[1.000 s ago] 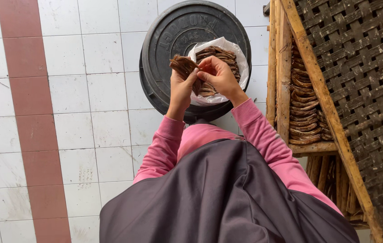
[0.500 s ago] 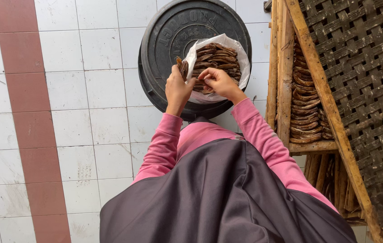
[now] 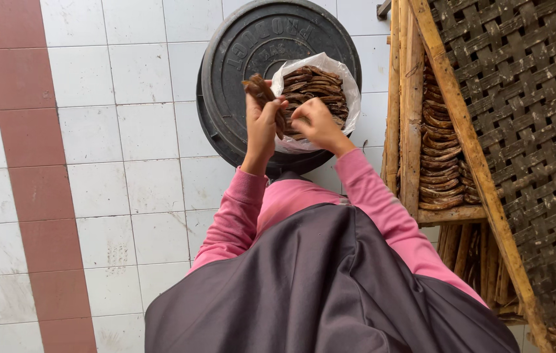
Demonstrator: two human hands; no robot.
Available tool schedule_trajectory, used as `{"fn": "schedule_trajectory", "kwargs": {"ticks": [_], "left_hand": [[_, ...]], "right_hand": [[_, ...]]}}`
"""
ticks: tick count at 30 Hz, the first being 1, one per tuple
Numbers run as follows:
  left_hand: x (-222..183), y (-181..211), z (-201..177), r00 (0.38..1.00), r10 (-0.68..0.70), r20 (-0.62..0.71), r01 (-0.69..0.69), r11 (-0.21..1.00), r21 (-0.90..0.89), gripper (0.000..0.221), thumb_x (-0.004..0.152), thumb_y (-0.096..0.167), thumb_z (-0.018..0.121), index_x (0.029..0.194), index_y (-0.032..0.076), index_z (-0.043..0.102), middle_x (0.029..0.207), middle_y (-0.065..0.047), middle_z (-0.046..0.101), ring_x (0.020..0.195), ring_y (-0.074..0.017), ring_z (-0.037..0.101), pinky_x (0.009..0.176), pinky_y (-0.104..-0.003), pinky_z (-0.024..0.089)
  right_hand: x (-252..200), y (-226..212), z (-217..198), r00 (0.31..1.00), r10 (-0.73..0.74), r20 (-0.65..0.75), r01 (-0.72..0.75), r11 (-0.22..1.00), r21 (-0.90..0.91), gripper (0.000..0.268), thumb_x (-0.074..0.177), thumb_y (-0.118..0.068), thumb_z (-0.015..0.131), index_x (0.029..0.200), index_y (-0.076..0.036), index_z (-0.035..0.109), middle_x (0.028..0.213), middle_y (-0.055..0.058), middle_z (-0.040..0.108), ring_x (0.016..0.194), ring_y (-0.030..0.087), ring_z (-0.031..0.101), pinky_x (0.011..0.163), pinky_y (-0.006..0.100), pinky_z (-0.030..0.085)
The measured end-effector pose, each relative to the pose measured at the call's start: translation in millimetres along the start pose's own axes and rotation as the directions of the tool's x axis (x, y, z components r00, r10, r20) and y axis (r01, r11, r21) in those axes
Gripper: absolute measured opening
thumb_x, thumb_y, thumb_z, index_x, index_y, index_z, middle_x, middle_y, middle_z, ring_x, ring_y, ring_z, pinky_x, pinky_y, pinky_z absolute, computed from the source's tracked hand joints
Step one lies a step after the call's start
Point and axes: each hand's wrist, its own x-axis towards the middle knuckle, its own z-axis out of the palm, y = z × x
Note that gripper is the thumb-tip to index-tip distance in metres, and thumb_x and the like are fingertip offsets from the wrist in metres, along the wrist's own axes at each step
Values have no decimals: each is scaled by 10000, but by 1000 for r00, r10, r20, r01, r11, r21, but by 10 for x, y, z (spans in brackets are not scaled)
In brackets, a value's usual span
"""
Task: The person picks up dried food items from a woven tray and places them into a plastic bag by hand.
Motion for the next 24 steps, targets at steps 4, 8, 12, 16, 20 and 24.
{"fn": "schedule_trajectory", "kwargs": {"ticks": [4,8,12,16,20,24], "left_hand": [[63,-201,195,989,-127,79,141,966,-217,436,969,33,661,1380,23,515,1229,-109,662,1091,-161,660,962,-311,555],[57,-349,321,989,-67,129,86,985,-147,391,1003,-9,665,1368,-9,524,1271,-111,655,1144,-166,651,978,-318,548],[63,-389,303,979,-129,157,129,992,12,374,995,9,630,1350,-14,515,1189,-80,670,1044,-142,671,896,-291,576],[-3,-433,294,972,-201,119,174,964,200,394,996,44,623,1370,-4,509,1033,-41,620,851,-123,601,741,-270,526],[-114,-495,361,976,-179,121,167,981,102,441,971,102,716,1335,29,480,1048,-12,615,951,-74,625,846,-232,552],[-72,-576,443,980,-176,91,183,981,-72,391,966,129,734,1277,6,532,1051,-31,646,886,-89,614,781,-249,534]], "right_hand": [[41,-80,-341,978,210,19,-154,653,742,152,1109,-221,607,1095,-72,634,1025,14,671,966,106,636,900,253,541],[47,-196,-514,973,227,39,-195,722,664,160,1051,-105,675,1192,-52,618,1051,-10,661,983,62,629,906,219,543],[40,-223,-587,959,283,14,-235,764,601,194,992,-80,698,1172,-36,642,1013,15,705,915,73,660,852,232,560],[-42,-131,-739,917,394,-63,-281,750,599,136,1016,-86,680,1138,-26,669,966,26,716,859,88,661,805,234,557],[-88,-133,-723,937,347,-44,-250,753,609,122,1027,-86,671,1132,-27,650,1014,24,718,898,78,652,840,227,558],[-56,-268,-591,954,297,43,-245,689,682,135,1029,-93,670,1145,-37,629,1031,21,694,938,81,651,859,232,557]]}}
